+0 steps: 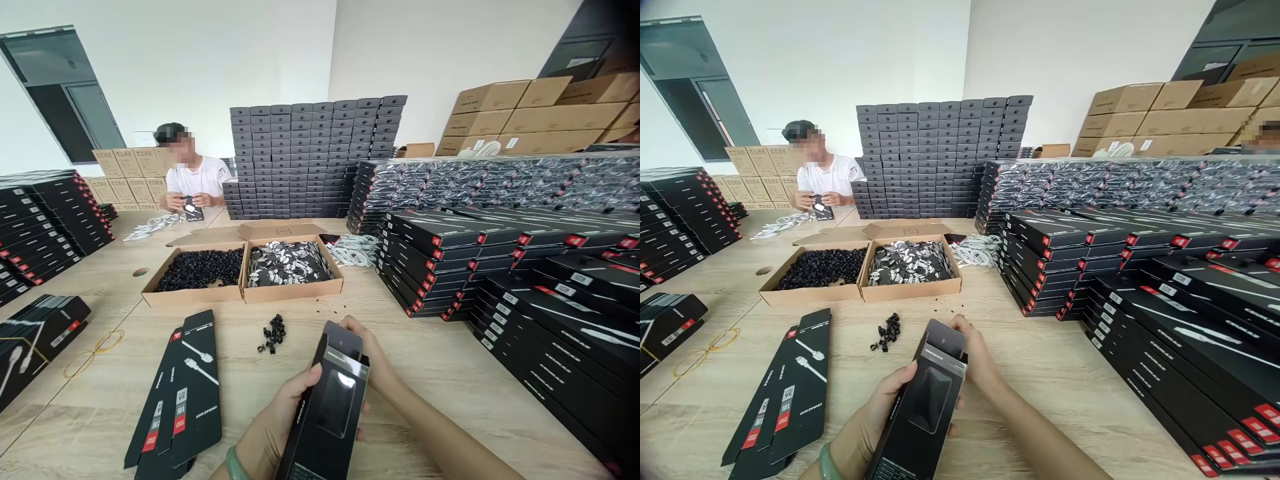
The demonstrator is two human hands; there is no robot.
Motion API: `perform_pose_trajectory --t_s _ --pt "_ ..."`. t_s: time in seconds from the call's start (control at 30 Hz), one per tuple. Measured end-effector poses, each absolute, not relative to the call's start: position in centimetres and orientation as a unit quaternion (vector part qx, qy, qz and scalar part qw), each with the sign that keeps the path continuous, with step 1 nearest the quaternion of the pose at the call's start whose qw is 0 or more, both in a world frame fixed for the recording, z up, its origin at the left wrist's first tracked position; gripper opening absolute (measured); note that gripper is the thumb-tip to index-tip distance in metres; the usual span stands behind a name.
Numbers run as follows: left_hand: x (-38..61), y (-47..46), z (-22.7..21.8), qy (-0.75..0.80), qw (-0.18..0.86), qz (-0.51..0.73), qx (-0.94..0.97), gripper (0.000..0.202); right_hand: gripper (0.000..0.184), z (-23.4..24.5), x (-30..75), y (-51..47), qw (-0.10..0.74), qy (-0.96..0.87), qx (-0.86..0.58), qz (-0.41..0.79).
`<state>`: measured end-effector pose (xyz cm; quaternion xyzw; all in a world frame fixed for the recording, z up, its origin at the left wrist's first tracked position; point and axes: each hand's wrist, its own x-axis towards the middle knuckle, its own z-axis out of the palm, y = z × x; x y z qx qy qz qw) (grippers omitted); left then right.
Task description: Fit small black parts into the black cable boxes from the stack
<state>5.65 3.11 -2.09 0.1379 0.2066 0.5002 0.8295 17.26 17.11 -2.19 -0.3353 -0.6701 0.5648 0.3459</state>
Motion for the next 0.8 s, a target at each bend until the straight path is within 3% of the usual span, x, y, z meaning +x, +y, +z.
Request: perform_pose_trajectory --t_s 0.27,0.47,0.8 --pt "5.7 3.4 -0.2 0.31 0.754 0.557 0.156 0.045 0.02 0.3 22.1 16.5 0.399 -0.6 -0.375 0.584" --pt "6.2 3.2 -0.6 0.348 0.739 0.536 0.213 0.069 0.018 0.7 21.5 14.4 0.391 -0.572 -0.337 0.637" --pt "6.6 3.2 -1.4 0.366 0.743 0.513 0.223 0.082 0.014 0.3 21.0 13.4 0.394 -0.584 -0.348 0.619"
